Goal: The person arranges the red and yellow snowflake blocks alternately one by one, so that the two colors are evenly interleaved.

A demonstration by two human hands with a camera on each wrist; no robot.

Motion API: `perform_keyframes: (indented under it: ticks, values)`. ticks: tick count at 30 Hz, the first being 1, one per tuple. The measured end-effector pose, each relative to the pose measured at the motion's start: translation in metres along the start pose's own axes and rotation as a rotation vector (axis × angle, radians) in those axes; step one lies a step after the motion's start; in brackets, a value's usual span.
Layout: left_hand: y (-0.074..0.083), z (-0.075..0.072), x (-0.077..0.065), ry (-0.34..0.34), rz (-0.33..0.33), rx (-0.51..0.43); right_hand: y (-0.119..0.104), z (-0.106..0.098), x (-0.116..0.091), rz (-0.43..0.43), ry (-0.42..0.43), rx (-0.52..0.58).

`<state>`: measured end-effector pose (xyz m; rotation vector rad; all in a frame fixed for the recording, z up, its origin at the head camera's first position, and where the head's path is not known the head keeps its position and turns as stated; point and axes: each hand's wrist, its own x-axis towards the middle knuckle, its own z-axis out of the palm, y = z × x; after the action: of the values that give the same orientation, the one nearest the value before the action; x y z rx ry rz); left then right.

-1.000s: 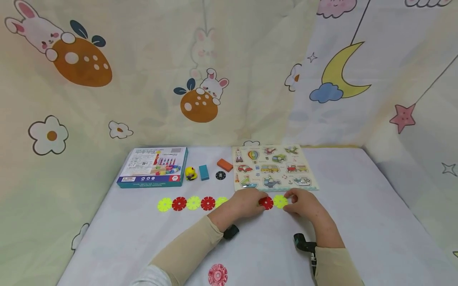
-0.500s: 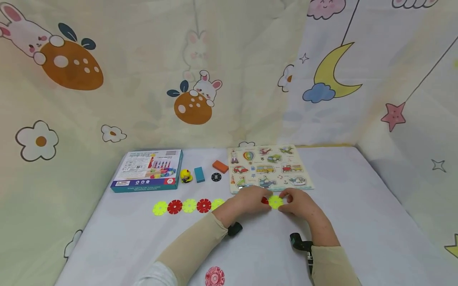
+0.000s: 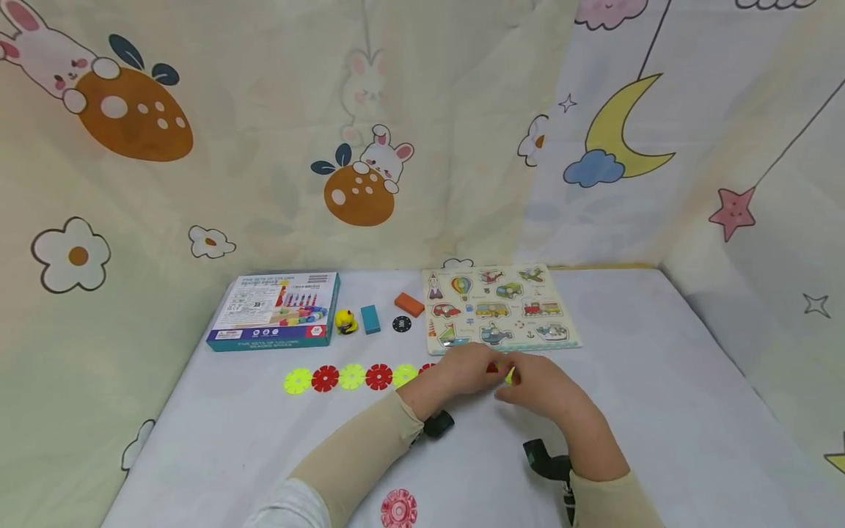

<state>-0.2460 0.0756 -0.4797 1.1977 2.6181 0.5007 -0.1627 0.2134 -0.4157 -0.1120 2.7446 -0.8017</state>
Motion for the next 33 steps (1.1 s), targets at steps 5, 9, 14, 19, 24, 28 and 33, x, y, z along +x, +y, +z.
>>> perform_keyframes:
  ticks: [5,9,14,19,24,28,33]
  values:
    - [0.002,0.001,0.0,-0.018,-0.031,0.003,-0.042,0.015,-0.025,-0.207,-0.123,-0.014]
    - [0.003,0.001,-0.001,-0.035,-0.058,-0.01,-0.068,0.035,-0.041,-0.277,-0.26,-0.081]
    - [0.004,0.0,-0.002,-0.025,-0.048,0.023,-0.094,0.075,-0.05,-0.253,-0.362,-0.241]
    - [0.003,0.001,-0.002,-0.022,-0.042,0.036,-0.107,0.121,-0.053,-0.257,-0.326,-0.457]
    - [0.002,0.003,-0.001,-0.021,-0.04,0.056,-0.11,0.146,-0.052,-0.218,-0.265,-0.528]
    - [0.002,0.003,-0.002,-0.024,-0.045,0.061,-0.109,0.148,-0.048,-0.168,-0.279,-0.464]
    - [0.003,0.004,-0.002,-0.028,-0.052,0.063,-0.107,0.145,-0.049,-0.249,-0.303,-0.375]
